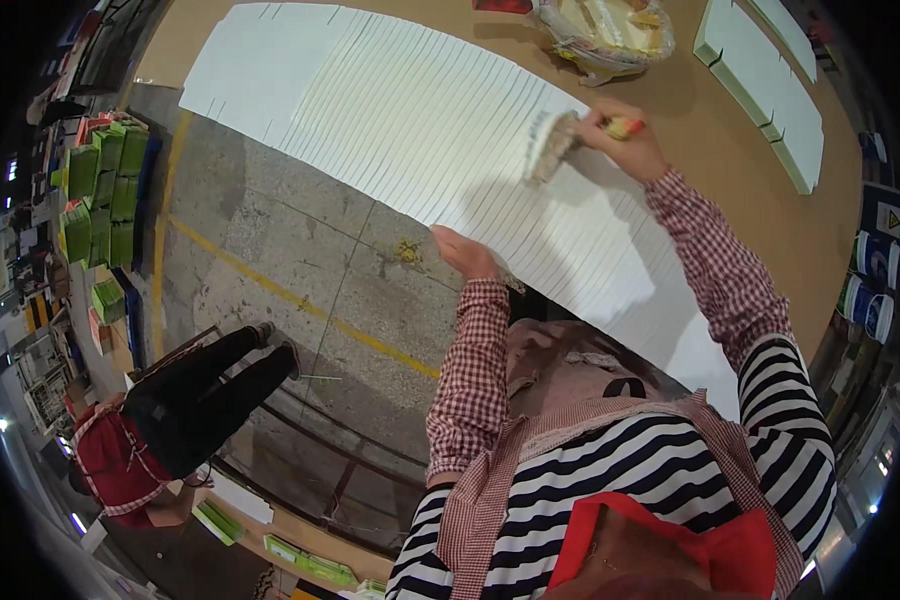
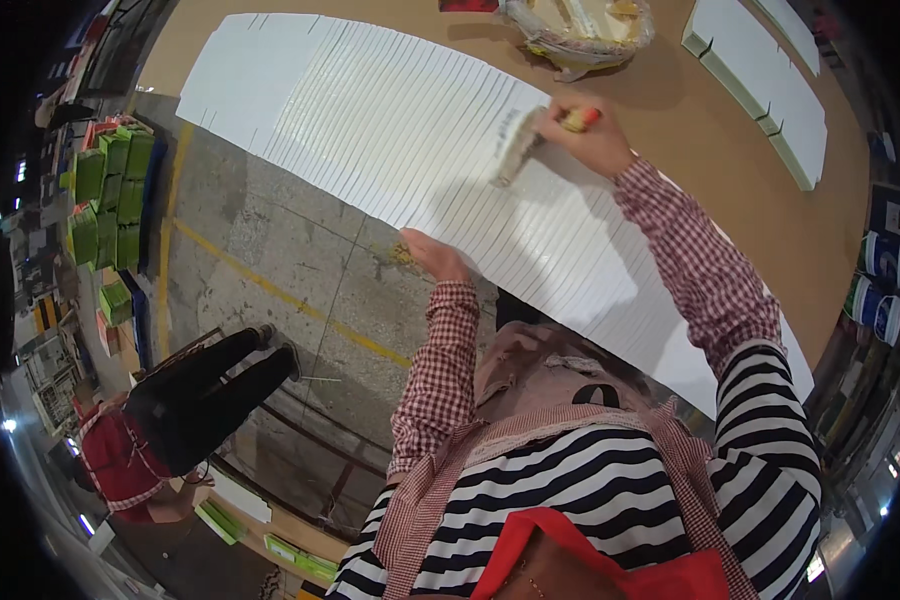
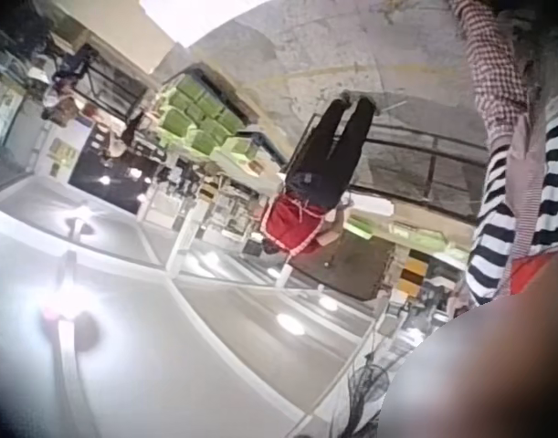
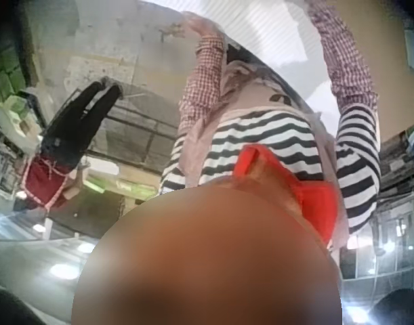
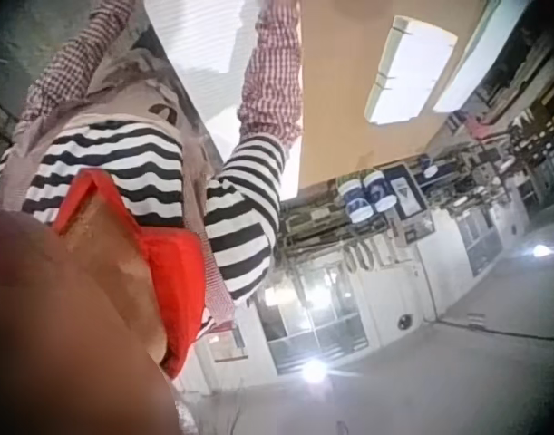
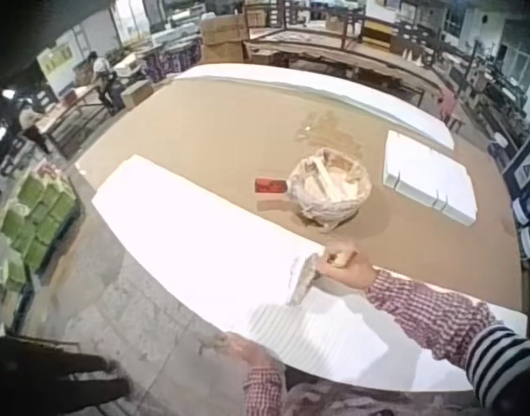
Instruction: Applying paste or adhesive to a corrugated paper strip using a brush.
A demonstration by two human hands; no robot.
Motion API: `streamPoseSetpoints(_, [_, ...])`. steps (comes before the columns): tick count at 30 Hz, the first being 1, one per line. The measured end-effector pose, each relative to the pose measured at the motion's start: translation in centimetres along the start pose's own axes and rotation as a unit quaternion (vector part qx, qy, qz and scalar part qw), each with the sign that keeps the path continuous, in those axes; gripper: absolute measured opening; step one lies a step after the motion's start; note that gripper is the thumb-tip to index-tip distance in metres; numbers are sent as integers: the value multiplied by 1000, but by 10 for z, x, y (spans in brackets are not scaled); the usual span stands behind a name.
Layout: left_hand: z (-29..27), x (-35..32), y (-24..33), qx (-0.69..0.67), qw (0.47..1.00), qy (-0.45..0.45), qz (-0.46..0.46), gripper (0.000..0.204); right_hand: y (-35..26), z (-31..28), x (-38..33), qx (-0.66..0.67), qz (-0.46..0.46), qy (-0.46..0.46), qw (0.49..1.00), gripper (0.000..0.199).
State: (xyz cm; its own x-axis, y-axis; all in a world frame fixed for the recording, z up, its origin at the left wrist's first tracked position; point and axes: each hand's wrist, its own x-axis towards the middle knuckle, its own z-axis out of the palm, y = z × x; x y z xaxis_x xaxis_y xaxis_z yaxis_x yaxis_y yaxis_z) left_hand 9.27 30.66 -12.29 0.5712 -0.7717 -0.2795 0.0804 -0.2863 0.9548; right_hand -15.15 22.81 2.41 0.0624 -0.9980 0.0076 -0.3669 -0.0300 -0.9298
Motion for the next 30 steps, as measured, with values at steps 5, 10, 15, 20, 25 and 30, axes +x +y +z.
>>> streamPoseSetpoints(5, [7,-6,-1,-29,998,13,-53,66,-6,-10,-3,25,-10,17,1000,14])
streamPoseSetpoints(10, [-2,17,-38,9,999,30,8,66,-2,3,9,48,-9,2,999,13])
streamPoseSetpoints(15, [10,-1,13,-4,997,39,-59,68,13,-47,-91,-53,83,33,995,19])
streamPoseSetpoints(20, [12,12,12,-61,991,-16,-122,71,-15,-18,-56,-27,4,77,997,18])
streamPoseSetpoints(25, [0,29,-27,115,990,56,-53,68,12,33,1,-34,-165,17,985,9])
streamPoseSetpoints(30, [2,-36,-25,-101,975,-36,-194,56,56,-32,-98,-72,-1,-16,997,6])
